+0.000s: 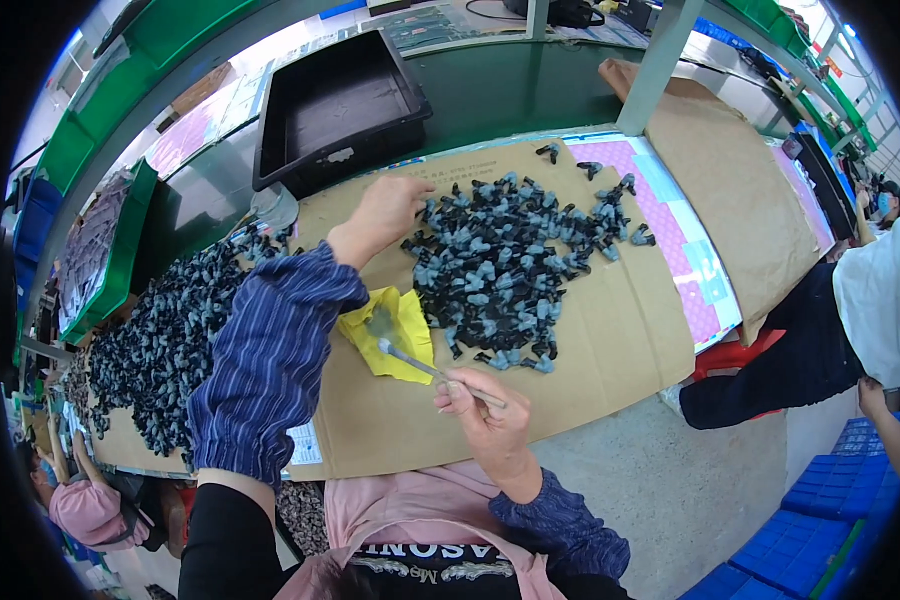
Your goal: The person applies a substance to small plastic parts with a small brush, then wipes them with a yellow cloth.
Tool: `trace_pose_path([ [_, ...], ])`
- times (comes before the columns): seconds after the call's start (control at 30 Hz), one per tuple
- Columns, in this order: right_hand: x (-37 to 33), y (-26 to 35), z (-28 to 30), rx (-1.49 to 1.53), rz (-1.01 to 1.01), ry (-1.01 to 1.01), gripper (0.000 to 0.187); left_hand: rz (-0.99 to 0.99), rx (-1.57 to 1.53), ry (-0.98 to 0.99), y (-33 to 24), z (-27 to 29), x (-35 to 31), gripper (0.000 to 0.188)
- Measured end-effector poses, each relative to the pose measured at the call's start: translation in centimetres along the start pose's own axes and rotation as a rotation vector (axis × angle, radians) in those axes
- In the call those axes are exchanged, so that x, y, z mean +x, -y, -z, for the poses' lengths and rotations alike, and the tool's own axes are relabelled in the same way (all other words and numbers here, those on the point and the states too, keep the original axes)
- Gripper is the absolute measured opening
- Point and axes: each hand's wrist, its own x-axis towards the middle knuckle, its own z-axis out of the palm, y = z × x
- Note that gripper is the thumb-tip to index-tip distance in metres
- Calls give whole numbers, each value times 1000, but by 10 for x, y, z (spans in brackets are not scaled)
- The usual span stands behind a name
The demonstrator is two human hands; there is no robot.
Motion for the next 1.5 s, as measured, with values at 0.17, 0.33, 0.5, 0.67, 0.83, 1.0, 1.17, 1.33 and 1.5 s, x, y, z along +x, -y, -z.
trace_pose_path([
  [0.17,3,0,13,22,-5,-43,17,-69,32,134,10,-16,10,28],
  [0.33,6,2,14,21,-5,-49,18,173,-114,51,10,-3,-11,17],
  [0.5,4,12,11,64,32,-79,18,240,-266,-160,2,20,-61,15],
  [0.67,10,23,6,71,111,-155,20,325,-450,-358,-54,52,-133,14],
  [0.83,18,29,-19,-23,297,-54,20,386,-507,-430,-77,50,-183,15],
  [1.0,21,29,-35,-106,315,21,17,342,-470,-493,-87,50,-199,16],
  [1.17,11,26,-34,-193,332,43,16,343,-465,-517,-87,51,-203,16],
  [1.33,1,25,-34,-216,348,81,16,491,-739,-551,-80,45,-206,11],
  [1.5,-2,21,-30,-233,374,88,16,588,-1068,-567,-71,45,-205,9],
])
